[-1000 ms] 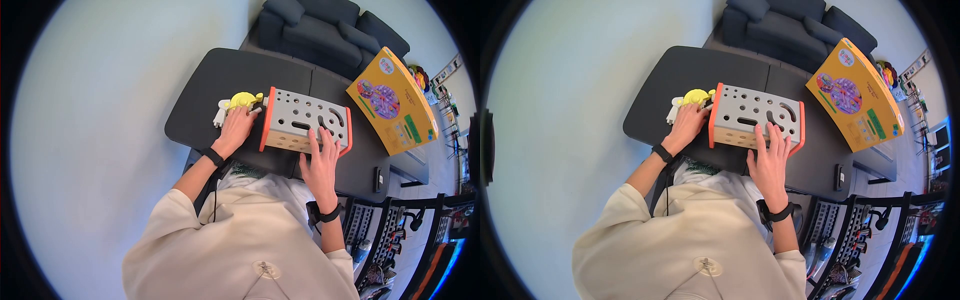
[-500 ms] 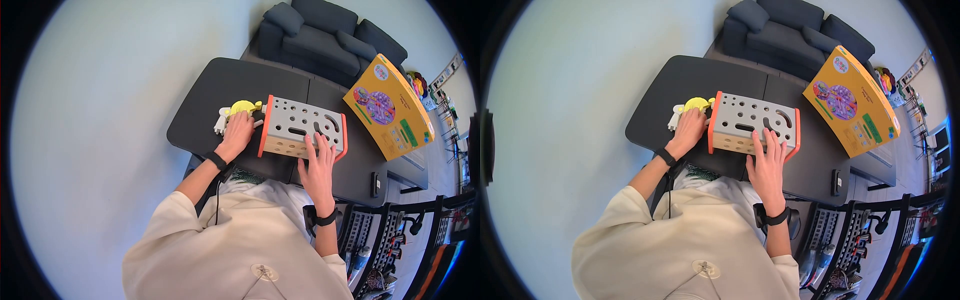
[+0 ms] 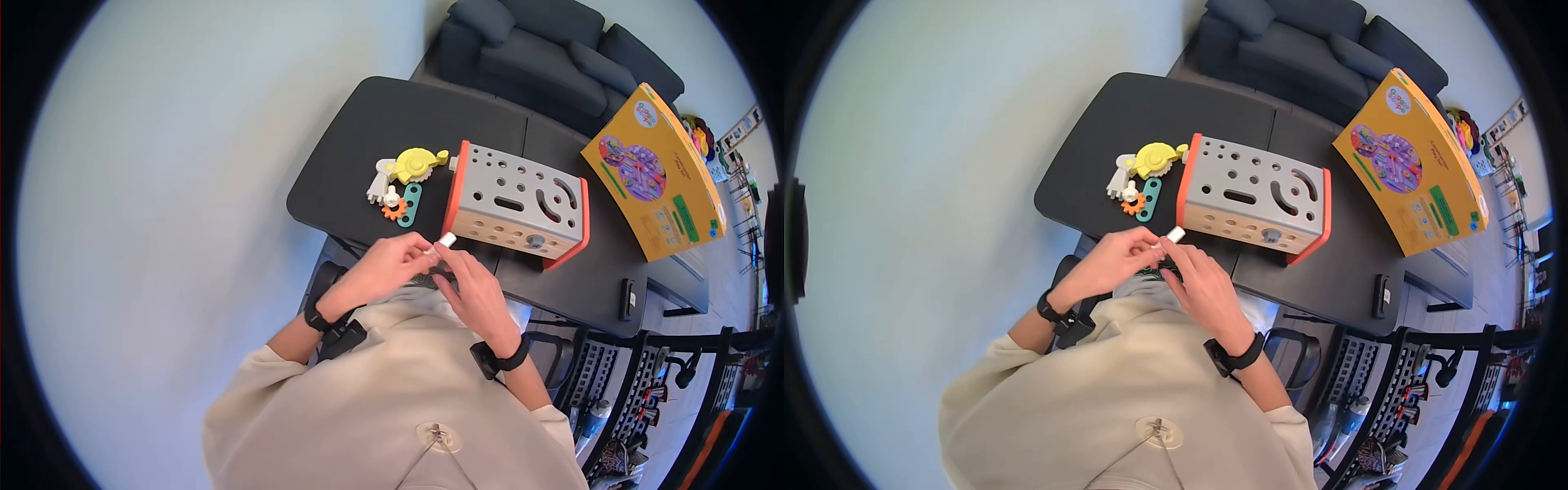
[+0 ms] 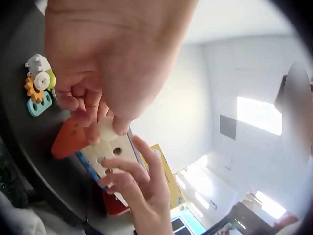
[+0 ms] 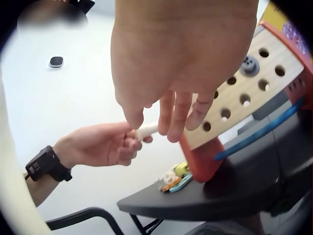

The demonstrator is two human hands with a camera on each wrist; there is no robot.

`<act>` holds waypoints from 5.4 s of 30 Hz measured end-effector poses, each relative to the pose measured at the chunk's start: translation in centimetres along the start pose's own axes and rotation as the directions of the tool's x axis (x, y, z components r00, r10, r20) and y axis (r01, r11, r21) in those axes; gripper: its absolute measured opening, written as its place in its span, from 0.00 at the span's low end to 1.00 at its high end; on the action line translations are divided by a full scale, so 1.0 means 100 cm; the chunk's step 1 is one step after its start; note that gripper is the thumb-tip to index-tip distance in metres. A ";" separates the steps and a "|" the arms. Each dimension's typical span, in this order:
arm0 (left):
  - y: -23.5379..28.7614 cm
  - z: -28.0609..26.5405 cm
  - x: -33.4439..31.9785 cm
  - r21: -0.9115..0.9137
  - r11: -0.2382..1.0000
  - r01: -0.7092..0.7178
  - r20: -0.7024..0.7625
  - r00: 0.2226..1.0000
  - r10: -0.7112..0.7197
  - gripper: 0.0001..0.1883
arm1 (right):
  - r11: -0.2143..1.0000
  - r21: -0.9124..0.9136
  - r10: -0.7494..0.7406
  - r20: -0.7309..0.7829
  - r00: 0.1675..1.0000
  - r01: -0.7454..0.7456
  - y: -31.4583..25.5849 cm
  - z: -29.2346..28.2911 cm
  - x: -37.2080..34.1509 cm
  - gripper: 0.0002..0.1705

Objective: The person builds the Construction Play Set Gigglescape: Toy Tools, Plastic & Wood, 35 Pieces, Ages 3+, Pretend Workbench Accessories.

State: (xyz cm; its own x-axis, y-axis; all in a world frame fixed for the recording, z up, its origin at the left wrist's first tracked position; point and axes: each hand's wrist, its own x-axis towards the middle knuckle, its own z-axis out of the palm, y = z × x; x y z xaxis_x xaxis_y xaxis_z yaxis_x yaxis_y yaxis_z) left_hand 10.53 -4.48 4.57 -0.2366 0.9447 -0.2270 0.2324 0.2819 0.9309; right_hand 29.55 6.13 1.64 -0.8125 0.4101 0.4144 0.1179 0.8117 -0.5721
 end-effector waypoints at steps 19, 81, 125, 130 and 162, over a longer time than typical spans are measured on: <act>-0.094 -0.032 0.054 0.909 0.417 0.010 -0.219 0.861 0.458 0.15 | 0.906 0.351 0.217 0.090 0.972 -0.235 -0.005 0.004 -0.014 0.21; -0.002 0.051 0.040 0.132 0.943 -0.307 -0.004 0.951 0.310 0.15 | 0.798 0.487 0.408 -0.004 0.913 -0.354 0.013 -0.025 -0.025 0.19; -0.001 0.068 0.061 0.362 0.852 -0.378 -0.002 0.914 0.406 0.11 | 0.871 -0.428 0.117 -0.299 0.947 -0.242 0.034 -0.066 -0.013 0.44; -0.001 0.069 0.060 0.362 0.857 -0.367 -0.005 0.918 0.395 0.11 | 0.857 -0.453 0.149 -0.238 0.960 -0.245 0.042 -0.077 -0.009 0.53; -0.001 0.068 0.066 0.364 0.843 -0.396 -0.041 0.898 0.439 0.11 | 0.832 -0.526 0.118 -0.140 0.983 -0.174 0.056 -0.085 0.023 0.56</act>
State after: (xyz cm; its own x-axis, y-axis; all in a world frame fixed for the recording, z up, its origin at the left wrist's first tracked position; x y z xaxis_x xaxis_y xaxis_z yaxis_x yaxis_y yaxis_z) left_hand 15.37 2.91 1.00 -0.1492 0.9648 0.2165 0.6328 -0.0751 0.7707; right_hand 33.16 15.11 5.40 -0.7050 0.5568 0.4393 0.5404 0.8228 -0.1757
